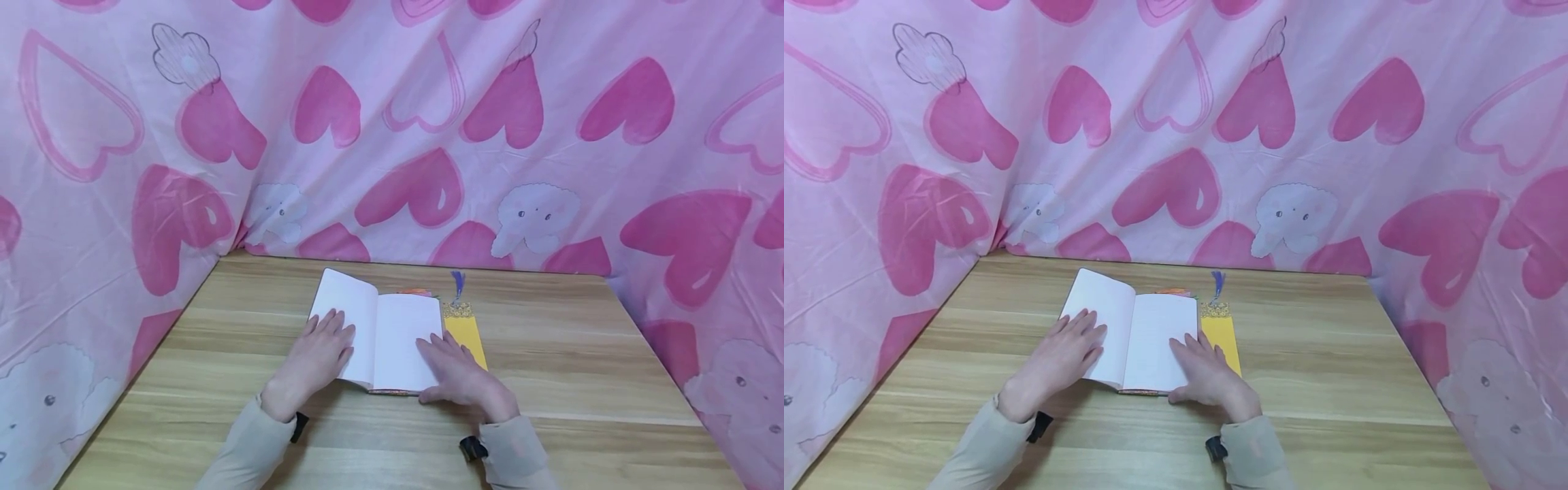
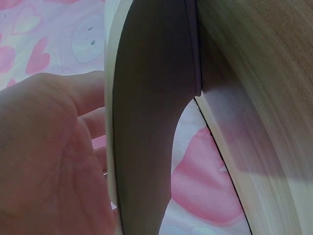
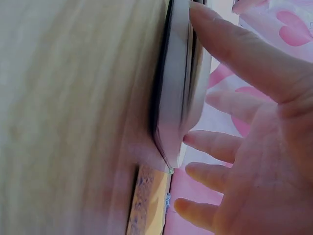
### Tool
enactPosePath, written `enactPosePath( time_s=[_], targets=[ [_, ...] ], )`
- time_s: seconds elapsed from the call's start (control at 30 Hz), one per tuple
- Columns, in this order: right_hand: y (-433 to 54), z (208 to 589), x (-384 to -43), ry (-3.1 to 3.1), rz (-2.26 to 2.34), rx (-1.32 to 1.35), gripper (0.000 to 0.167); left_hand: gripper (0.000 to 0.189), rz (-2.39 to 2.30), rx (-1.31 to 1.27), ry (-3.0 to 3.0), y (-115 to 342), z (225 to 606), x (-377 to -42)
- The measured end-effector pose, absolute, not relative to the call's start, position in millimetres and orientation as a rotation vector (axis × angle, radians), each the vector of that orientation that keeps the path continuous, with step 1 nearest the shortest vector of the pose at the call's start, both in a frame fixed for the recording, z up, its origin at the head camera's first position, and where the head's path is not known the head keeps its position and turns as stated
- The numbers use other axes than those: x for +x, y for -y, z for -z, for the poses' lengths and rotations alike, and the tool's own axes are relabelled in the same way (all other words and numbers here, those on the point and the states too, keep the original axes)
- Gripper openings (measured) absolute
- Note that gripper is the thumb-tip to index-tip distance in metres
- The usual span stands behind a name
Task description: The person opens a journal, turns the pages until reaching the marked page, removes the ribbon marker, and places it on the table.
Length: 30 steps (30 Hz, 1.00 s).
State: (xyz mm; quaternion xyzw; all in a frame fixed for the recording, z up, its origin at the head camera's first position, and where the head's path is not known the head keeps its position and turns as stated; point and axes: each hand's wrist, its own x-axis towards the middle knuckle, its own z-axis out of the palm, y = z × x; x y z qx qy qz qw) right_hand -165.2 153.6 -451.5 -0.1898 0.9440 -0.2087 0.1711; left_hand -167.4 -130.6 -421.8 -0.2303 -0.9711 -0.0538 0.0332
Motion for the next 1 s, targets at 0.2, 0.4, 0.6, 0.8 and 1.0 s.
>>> enactPosePath(
  time_s=[0.2, 0.4, 0.6, 0.8, 1.0],
  targets=[
    [-158.6, 444.8, -163.6, -2.704, 0.654, -0.532, 0.067, 0.043, 0.16, -0.7, 3.006, 129.6, 421.0, -168.3],
    [-158.2, 443.1, -164.3, -2.793, 0.716, -0.519, 0.047, 0.043, 0.162, -0.699, 3.015, 129.8, 421.1, -168.4],
    [-154.2, 440.5, -163.7, -2.867, 0.863, -0.489, 0.052, 0.042, 0.155, -0.707, 3.015, 130.8, 420.9, -168.1],
    [-150.7, 439.7, -166.1, -2.897, 1.047, -0.435, 0.066, 0.041, 0.163, -0.719, 2.996, 132.1, 419.4, -166.9],
    [-139.9, 440.7, -164.6, -2.823, 1.325, -0.341, 0.079, 0.039, 0.182, -0.726, 2.949, 133.3, 419.3, -166.8]
  ],
)
